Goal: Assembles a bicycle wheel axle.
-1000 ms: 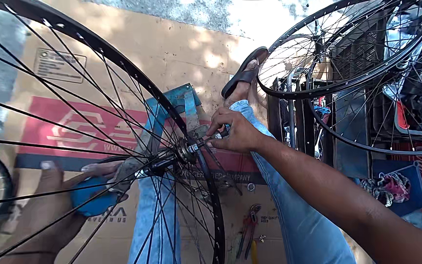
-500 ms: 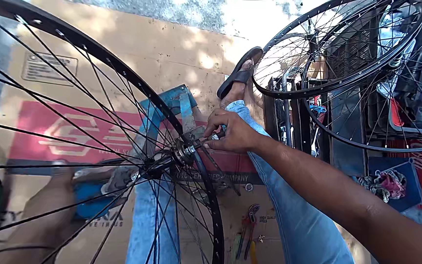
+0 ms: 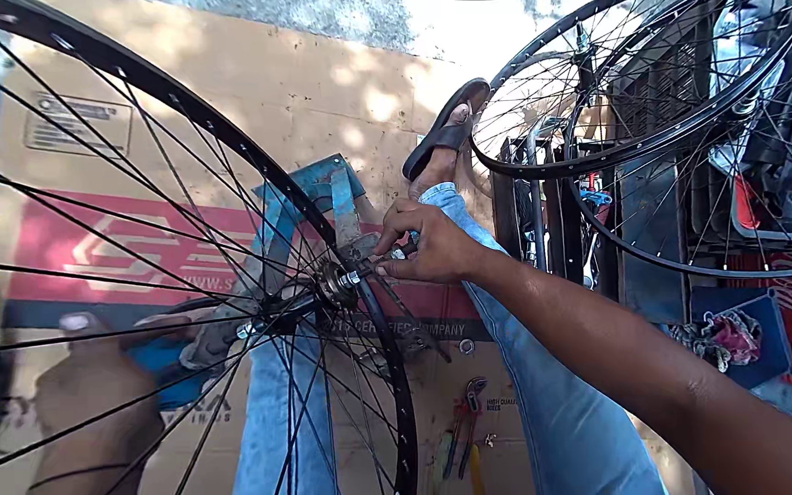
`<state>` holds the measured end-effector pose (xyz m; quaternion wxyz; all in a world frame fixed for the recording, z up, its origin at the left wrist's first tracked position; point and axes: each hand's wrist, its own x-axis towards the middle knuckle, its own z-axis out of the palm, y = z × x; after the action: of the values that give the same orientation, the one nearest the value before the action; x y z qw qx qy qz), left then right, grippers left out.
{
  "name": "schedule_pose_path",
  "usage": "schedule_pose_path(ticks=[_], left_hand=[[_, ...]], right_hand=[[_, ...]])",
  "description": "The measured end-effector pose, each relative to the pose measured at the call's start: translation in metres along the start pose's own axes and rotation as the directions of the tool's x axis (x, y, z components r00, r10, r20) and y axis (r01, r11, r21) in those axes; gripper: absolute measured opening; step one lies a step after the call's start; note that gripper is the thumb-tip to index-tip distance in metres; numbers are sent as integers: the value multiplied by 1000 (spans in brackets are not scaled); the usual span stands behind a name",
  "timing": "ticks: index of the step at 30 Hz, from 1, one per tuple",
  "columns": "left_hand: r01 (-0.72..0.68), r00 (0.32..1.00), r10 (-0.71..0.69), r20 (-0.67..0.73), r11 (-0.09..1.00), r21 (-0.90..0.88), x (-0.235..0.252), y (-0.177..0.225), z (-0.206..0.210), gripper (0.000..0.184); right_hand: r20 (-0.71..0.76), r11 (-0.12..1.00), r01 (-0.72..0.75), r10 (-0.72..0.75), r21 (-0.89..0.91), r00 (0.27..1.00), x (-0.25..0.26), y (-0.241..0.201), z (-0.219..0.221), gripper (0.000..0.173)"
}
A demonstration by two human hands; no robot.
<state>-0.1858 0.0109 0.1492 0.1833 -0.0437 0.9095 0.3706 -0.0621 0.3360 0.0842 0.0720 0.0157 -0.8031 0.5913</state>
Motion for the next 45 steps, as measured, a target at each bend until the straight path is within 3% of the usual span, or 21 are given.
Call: schedule_pose_path(ticks=[3,4,5,6,8,10,12,15,18,20,22,25,27,29,33,35,37,39,41,43,45], left_hand=[[11,939,-22,-344,999,-33,-37,33,38,44],[-258,883,222,-414,966,-33,-33,2,42,44],[-632,742,616,-264,775,32,-6,-53,22,53],[-755,648,731,-215,654,-49,19,-80,13,67],[-622,776,626,-74,742,-250,21,-83,1,74],[-152,955,244,171,894,-422,9,-43,-14,70],[149,976,-92,197,944,-296,8,-2,-15,79],[-89,994,79,-78,987,-134,16,-21,-1,62],[-517,828,400,-394,816,-259,21,-67,21,50],[-662,741,549,-386,693,-285,27,-83,19,60],[-585,807,565,-172,724,-366,23,-74,7,61],[-16,977,106,185,903,-430,9,-25,-14,67],[131,991,-111,80,944,-304,7,-8,-8,68],[-118,986,67,-154,929,-351,5,-25,7,57],[-696,706,531,-468,642,-321,24,-87,28,47],[-705,709,614,-346,607,-367,28,-97,20,61],[-525,832,550,-75,734,-430,18,-88,-2,68],[-159,954,256,153,871,-464,7,-47,-20,71],[41,995,-8,95,938,-344,2,-7,-12,66],[-144,981,95,-169,940,-308,5,-20,7,54],[-516,843,377,-385,770,-376,18,-65,23,52]], right_hand=[[11,999,-24,24,-21,1000,1,-4,2,17],[16,999,-30,30,-20,999,1,-6,4,17],[19,999,-34,34,-22,999,2,-8,5,17],[15,999,-39,39,-22,999,4,-9,3,17],[21,999,-53,54,-12,998,1,-5,-1,17],[19,999,-53,52,4,998,0,-3,-1,17],[15,998,-60,60,7,998,1,-4,0,17],[15,998,-58,58,-9,998,2,-5,3,17],[1,999,-11,11,-32,1000,1,-6,7,16],[-2,999,-2,2,-33,1000,1,-5,7,17],[-10,999,-15,15,-28,1000,0,-3,2,17],[-3,1000,-22,22,-20,1000,-1,-4,1,17],[-9,1000,-10,10,-20,1000,-1,-5,4,17],[-9,1000,6,-6,-28,1000,1,-4,3,17],[-22,1000,11,-12,-11,1000,-1,0,6,16],[-19,1000,5,-6,-18,1000,0,-1,3,16],[-14,1000,-3,3,-26,1000,1,-2,2,16],[-2,1000,-9,9,-28,1000,4,-4,2,16],[-2,999,-24,24,-21,1000,2,-5,1,16],[-15,1000,-2,2,-18,1000,1,-2,2,16],[-14,1000,1,-2,-20,1000,3,0,2,16]])
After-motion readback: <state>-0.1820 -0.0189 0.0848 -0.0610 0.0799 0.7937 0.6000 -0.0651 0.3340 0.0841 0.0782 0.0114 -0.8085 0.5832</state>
